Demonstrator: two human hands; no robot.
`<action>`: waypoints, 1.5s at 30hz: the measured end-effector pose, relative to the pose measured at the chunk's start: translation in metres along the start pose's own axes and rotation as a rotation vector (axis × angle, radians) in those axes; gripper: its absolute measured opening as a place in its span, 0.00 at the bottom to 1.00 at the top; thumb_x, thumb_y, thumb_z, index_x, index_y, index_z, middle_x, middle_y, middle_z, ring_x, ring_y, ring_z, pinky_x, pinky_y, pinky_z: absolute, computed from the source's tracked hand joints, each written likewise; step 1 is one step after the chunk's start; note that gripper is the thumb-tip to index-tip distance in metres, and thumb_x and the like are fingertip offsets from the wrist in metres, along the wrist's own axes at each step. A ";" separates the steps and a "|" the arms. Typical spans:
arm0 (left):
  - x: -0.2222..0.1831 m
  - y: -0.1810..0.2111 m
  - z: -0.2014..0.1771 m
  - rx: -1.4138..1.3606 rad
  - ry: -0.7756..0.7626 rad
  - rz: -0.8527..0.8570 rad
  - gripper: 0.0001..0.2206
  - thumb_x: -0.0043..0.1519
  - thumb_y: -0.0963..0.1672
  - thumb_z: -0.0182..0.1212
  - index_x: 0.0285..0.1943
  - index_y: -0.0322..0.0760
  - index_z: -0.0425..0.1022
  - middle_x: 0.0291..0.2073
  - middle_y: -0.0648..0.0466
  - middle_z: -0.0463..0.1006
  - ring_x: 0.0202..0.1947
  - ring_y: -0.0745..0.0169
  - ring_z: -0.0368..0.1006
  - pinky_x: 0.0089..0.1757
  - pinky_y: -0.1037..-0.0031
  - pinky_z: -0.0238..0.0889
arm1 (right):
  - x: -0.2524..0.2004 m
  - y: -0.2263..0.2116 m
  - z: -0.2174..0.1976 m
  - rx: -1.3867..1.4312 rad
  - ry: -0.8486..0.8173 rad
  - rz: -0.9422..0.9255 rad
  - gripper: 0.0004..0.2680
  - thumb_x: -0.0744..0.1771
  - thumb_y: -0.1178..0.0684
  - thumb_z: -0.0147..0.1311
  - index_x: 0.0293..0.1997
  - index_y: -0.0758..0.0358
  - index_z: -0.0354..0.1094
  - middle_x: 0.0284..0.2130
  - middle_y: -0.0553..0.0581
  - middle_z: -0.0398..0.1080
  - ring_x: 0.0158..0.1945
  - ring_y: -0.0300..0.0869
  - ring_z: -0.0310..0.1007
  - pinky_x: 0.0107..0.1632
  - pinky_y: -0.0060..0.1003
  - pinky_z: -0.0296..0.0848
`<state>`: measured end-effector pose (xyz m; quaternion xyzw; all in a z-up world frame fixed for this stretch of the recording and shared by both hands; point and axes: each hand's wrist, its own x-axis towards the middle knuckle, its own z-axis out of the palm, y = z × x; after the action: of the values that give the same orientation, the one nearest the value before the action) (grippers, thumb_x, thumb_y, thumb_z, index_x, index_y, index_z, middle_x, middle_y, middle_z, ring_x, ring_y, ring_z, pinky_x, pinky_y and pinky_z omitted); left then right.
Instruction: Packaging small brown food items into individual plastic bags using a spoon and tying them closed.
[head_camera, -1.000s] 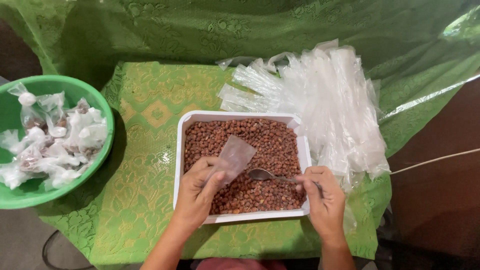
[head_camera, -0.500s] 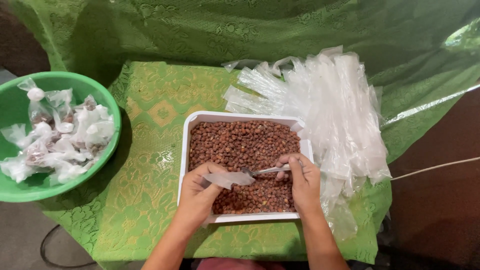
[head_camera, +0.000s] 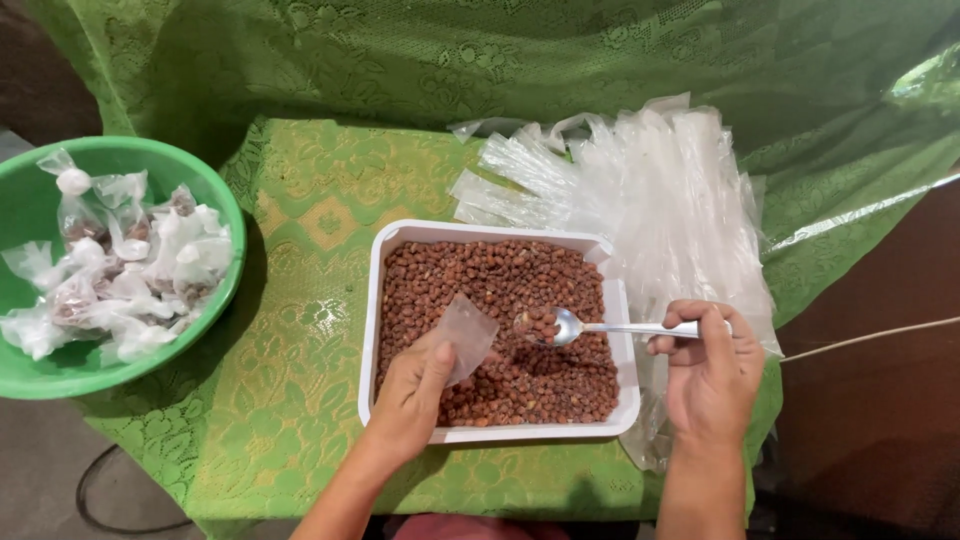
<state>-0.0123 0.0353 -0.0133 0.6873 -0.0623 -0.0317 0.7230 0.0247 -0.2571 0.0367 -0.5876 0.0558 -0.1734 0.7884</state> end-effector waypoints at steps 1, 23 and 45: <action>0.000 0.002 0.001 0.023 0.005 0.045 0.27 0.70 0.54 0.37 0.33 0.38 0.80 0.43 0.48 0.82 0.40 0.59 0.74 0.42 0.69 0.65 | 0.000 0.000 -0.003 -0.009 -0.010 -0.013 0.07 0.71 0.57 0.52 0.37 0.67 0.72 0.30 0.62 0.73 0.21 0.39 0.70 0.28 0.32 0.78; 0.001 -0.013 0.000 0.158 0.193 0.220 0.11 0.67 0.44 0.57 0.31 0.39 0.73 0.25 0.58 0.70 0.27 0.68 0.64 0.29 0.76 0.57 | -0.005 -0.036 -0.011 0.101 -0.099 -0.074 0.07 0.71 0.55 0.54 0.37 0.66 0.71 0.33 0.62 0.71 0.24 0.41 0.69 0.29 0.33 0.77; -0.001 -0.009 -0.003 0.209 -0.118 0.259 0.21 0.72 0.51 0.42 0.25 0.41 0.63 0.23 0.60 0.62 0.25 0.67 0.59 0.28 0.74 0.49 | 0.006 -0.079 0.018 -0.041 -0.235 -0.139 0.08 0.72 0.52 0.52 0.36 0.62 0.69 0.30 0.60 0.68 0.22 0.38 0.66 0.27 0.31 0.76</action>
<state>-0.0128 0.0383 -0.0227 0.7419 -0.1956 0.0283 0.6408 0.0191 -0.2626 0.1173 -0.6224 -0.0741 -0.1562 0.7634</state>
